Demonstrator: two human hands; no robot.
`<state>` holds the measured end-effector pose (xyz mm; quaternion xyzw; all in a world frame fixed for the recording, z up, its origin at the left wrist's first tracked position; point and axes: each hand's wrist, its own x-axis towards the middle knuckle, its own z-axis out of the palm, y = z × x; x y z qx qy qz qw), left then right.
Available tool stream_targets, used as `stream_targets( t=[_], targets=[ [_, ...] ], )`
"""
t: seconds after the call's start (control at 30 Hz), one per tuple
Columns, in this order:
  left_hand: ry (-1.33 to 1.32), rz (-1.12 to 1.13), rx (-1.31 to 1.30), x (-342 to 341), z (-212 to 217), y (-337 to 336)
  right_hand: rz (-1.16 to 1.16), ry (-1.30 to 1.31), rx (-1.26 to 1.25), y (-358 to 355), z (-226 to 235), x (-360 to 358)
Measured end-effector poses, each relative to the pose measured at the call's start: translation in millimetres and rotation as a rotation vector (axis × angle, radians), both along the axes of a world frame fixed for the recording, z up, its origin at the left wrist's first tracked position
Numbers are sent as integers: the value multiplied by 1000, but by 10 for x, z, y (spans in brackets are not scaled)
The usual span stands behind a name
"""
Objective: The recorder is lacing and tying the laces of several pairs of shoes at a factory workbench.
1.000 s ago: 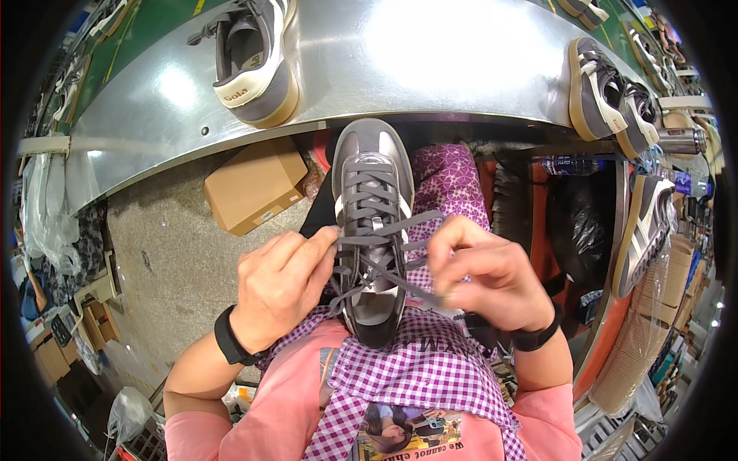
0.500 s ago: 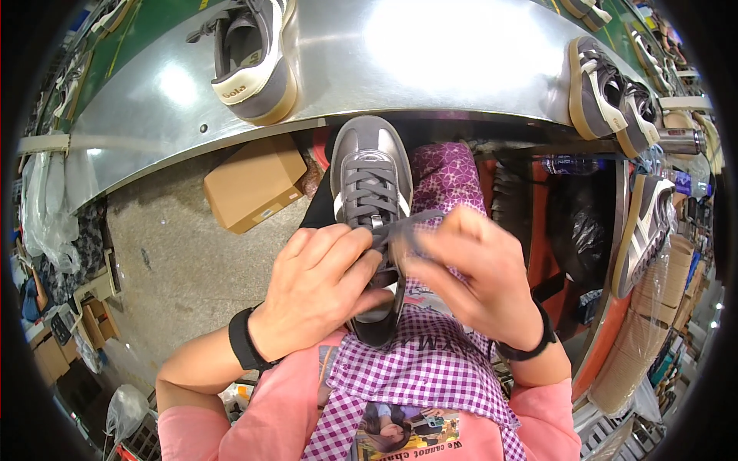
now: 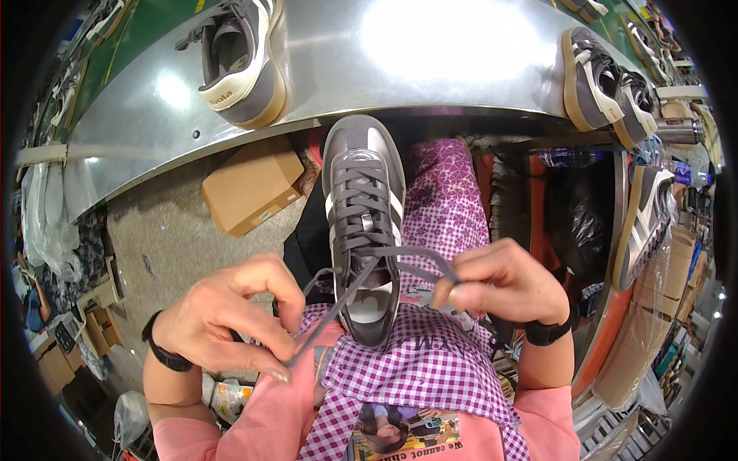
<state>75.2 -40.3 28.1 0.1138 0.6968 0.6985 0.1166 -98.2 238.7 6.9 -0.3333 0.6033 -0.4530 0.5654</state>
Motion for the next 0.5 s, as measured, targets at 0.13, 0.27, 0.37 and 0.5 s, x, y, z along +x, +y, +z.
stream_targets(
  t=[0.13,0.27,0.37,0.5],
  targets=[
    [-510,-23,-53,109,99,4,89,110,249,-177,8,283],
    [-225,-10,-542,91,39,74,-413,294,-43,-214,19,389],
    [-123,-116,-290,78,93,-45,-396,118,-183,-139,17,333],
    [-138,141,-650,51,28,15,-390,334,-46,-110,-137,310]
  ],
)
